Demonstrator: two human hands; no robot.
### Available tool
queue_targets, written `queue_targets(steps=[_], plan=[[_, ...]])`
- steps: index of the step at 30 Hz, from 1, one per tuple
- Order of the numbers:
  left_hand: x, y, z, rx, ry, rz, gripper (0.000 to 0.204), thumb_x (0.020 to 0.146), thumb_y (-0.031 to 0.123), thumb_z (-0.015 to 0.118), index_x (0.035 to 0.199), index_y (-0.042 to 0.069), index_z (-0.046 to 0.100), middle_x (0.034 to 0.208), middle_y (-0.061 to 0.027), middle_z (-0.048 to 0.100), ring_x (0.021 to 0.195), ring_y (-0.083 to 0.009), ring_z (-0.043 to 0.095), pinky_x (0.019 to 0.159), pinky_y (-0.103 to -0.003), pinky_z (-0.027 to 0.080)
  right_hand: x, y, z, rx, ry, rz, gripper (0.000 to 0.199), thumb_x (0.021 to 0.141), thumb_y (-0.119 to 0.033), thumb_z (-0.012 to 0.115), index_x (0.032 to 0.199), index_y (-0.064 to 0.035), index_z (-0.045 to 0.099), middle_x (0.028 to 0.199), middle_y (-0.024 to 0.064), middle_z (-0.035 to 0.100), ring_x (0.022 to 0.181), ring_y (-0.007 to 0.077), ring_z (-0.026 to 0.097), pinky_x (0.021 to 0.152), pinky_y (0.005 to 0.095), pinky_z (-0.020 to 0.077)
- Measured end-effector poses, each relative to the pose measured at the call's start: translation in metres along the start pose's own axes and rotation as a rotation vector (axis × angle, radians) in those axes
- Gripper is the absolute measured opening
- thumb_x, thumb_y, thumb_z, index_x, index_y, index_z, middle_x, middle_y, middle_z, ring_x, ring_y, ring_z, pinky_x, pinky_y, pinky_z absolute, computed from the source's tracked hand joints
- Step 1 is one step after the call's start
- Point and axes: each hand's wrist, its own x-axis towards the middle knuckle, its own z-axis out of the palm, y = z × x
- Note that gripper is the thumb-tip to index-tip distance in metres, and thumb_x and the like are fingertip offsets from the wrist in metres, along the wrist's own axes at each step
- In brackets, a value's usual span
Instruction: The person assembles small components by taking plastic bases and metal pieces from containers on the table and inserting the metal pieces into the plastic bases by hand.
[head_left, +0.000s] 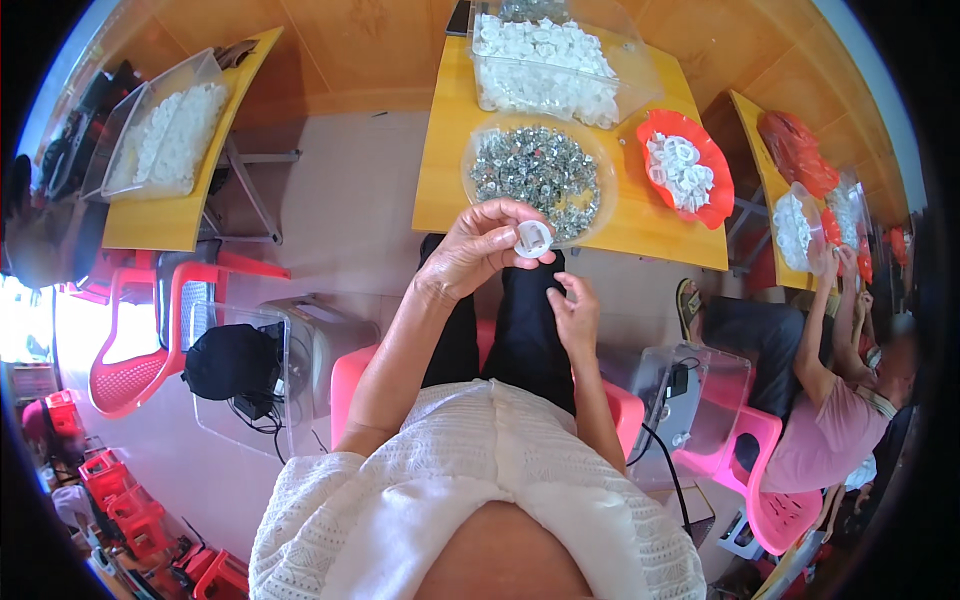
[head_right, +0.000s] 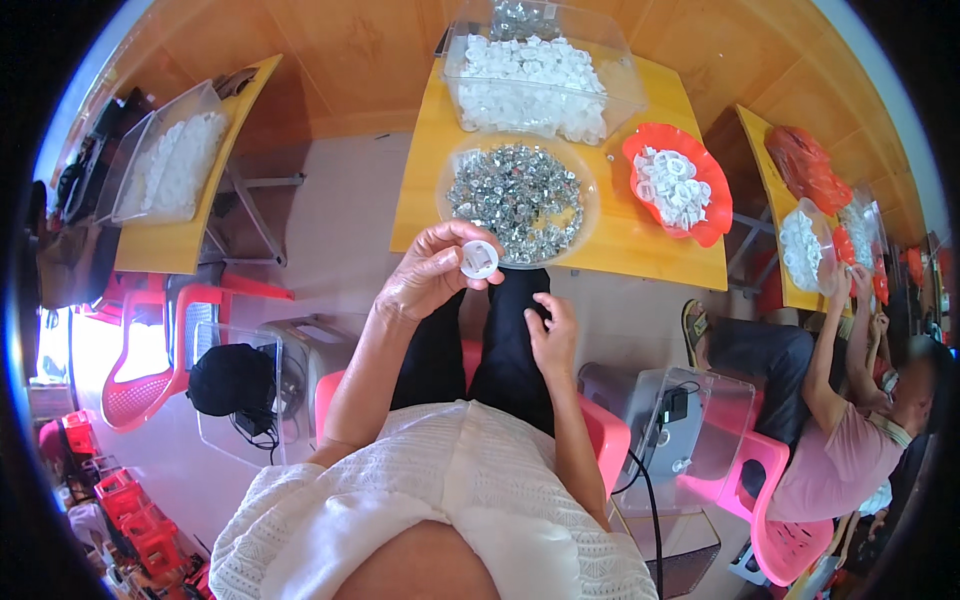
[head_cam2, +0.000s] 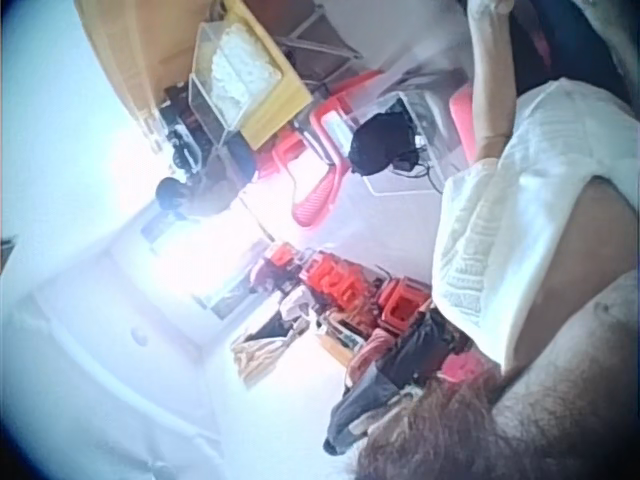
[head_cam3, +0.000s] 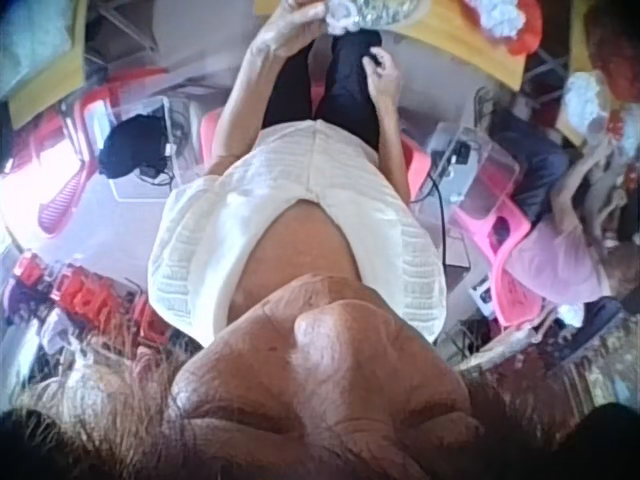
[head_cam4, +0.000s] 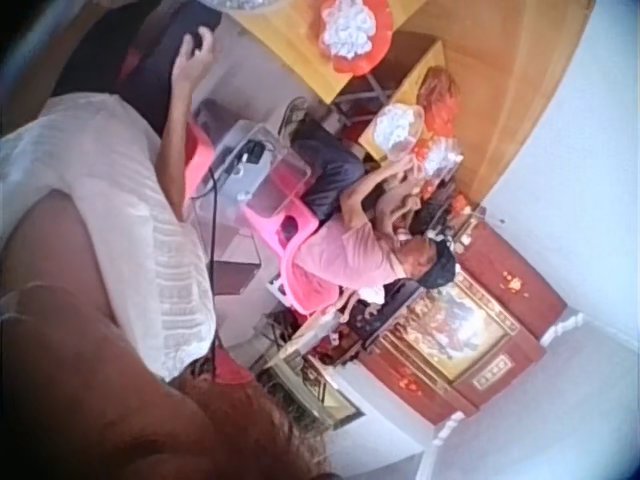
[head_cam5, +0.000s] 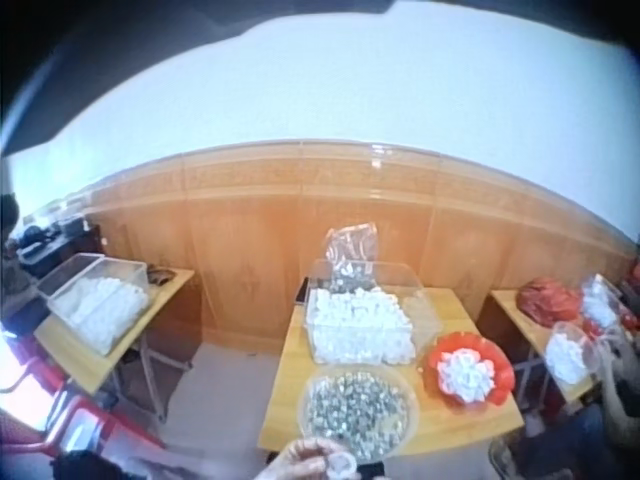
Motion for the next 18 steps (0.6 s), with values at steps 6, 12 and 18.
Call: queue_targets(steps=[6,12,18], plan=[[-0.013,-0.007,-0.014,0.105,0.145,0.031,0.03,0.083,0.023,0.061,0.105,0.003,0.057,0.101,-0.0161,0.059,0.084,-0.0254,0.063,0.067,-0.03,0.054,0.022,-0.066,-0.035,0.036,0.192,-0.075,0.014,0.08,-0.005,0.059,0.094,-0.0032,0.062,0.08,0.0039,0.057,0.071,0.0124,0.056,0.059,0.0232,0.0447],[-0.041,0.001,-0.032,0.049,0.288,0.103,0.025,0.088,0.019,0.054,0.105,0.001,0.058,0.098,-0.0134,0.061,0.078,-0.0212,0.063,0.068,-0.028,0.054,0.057,-0.073,-0.045,-0.172,0.222,-0.183,0.011,0.078,-0.003,0.059,0.088,-0.0015,0.061,0.078,0.0076,0.057,0.067,0.0151,0.057,0.057,0.0259,0.0445],[-0.044,-0.006,-0.035,0.022,0.375,0.078,0.029,0.089,0.024,0.051,0.103,-0.001,0.056,0.091,-0.0141,0.061,0.074,-0.0195,0.062,0.065,-0.027,0.053,0.093,-0.071,-0.03,-0.411,0.158,-0.39,0.011,0.072,-0.003,0.061,0.084,-0.0028,0.061,0.077,0.0102,0.056,0.071,0.0248,0.058,0.064,0.0338,0.0456]])
